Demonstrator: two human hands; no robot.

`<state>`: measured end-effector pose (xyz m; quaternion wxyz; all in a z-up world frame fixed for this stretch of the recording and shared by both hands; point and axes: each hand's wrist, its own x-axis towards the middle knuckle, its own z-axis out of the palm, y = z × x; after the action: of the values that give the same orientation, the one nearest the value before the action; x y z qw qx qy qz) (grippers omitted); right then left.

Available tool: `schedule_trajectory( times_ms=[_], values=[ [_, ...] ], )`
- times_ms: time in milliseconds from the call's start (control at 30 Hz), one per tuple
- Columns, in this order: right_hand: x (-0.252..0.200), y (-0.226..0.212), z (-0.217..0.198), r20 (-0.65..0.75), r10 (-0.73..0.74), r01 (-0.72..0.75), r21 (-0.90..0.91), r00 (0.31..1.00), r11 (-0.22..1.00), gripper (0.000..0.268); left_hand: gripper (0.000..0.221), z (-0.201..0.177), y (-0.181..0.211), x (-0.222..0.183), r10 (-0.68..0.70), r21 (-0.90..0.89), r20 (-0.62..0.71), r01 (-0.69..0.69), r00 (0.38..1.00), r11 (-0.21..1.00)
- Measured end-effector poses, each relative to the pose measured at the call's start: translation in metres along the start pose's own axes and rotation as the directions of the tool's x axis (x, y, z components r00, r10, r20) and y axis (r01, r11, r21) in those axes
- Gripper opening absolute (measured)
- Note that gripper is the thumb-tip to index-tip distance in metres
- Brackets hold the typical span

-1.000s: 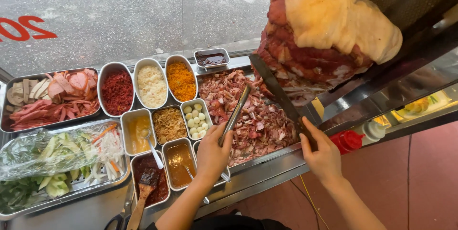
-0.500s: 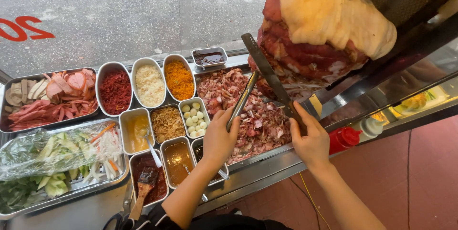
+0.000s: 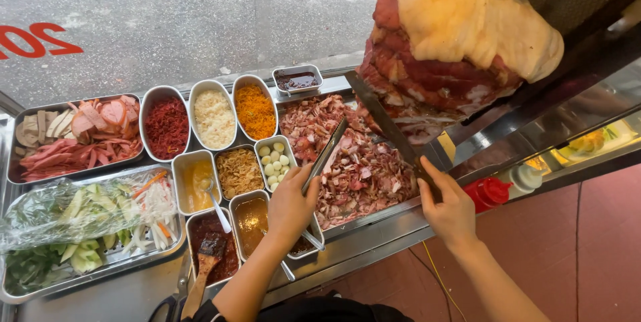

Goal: Slicing meat from a vertical rotisserie using a knife and tongs

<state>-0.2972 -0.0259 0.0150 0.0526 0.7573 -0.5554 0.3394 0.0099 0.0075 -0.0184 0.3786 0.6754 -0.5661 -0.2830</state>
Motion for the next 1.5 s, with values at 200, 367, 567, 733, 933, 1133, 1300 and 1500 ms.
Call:
schedule_trajectory(
  times_ms=[200, 367, 567, 733, 933, 1133, 1300, 1500],
  values=[
    [-0.008, 0.001, -0.012, -0.071, -0.007, 0.015, 0.112, 0.997, 0.994, 0.044, 0.047, -0.002, 0.009, -0.004, -0.062, -0.09, -0.007, 0.061, 0.998, 0.994],
    [0.003, -0.006, -0.009, -0.155, -0.019, 0.048, 0.186, 0.988, 0.981, 0.044, 0.05, 0.01, 0.02, 0.013, 0.069, -0.067, 0.004, -0.069, 0.998, 0.995],
    [0.016, -0.023, -0.008, -0.154, -0.031, 0.061, 0.2, 0.988, 0.978, 0.043, 0.039, 0.004, 0.02, 0.02, 0.194, -0.043, -0.029, -0.195, 0.981, 0.98],
    [0.03, -0.005, 0.011, -0.119, -0.117, 0.123, 0.047, 0.986, 0.991, 0.04, 0.037, -0.01, 0.01, 0.018, 0.194, 0.0, -0.047, -0.194, 0.98, 0.981],
    [0.032, -0.009, -0.015, -0.002, -0.123, 0.123, -0.012, 0.992, 0.992, 0.04, 0.036, -0.016, 0.008, 0.013, 0.191, 0.031, -0.051, -0.189, 0.98, 0.981],
    [0.004, 0.024, -0.039, 0.053, -0.086, 0.092, -0.14, 0.995, 0.986, 0.04, 0.037, -0.01, 0.012, 0.004, 0.152, 0.014, -0.014, -0.152, 0.988, 0.988],
    [0.029, 0.0, -0.018, 0.01, -0.114, 0.114, -0.203, 0.993, 0.973, 0.038, 0.036, 0.007, 0.013, -0.008, 0.151, 0.047, 0.046, -0.154, 0.987, 0.987],
    [0.03, -0.023, -0.009, -0.024, -0.068, 0.066, -0.095, 0.997, 0.993, 0.043, 0.038, -0.001, -0.001, -0.014, 0.056, -0.021, -0.011, -0.056, 0.998, 0.998]
  ],
)
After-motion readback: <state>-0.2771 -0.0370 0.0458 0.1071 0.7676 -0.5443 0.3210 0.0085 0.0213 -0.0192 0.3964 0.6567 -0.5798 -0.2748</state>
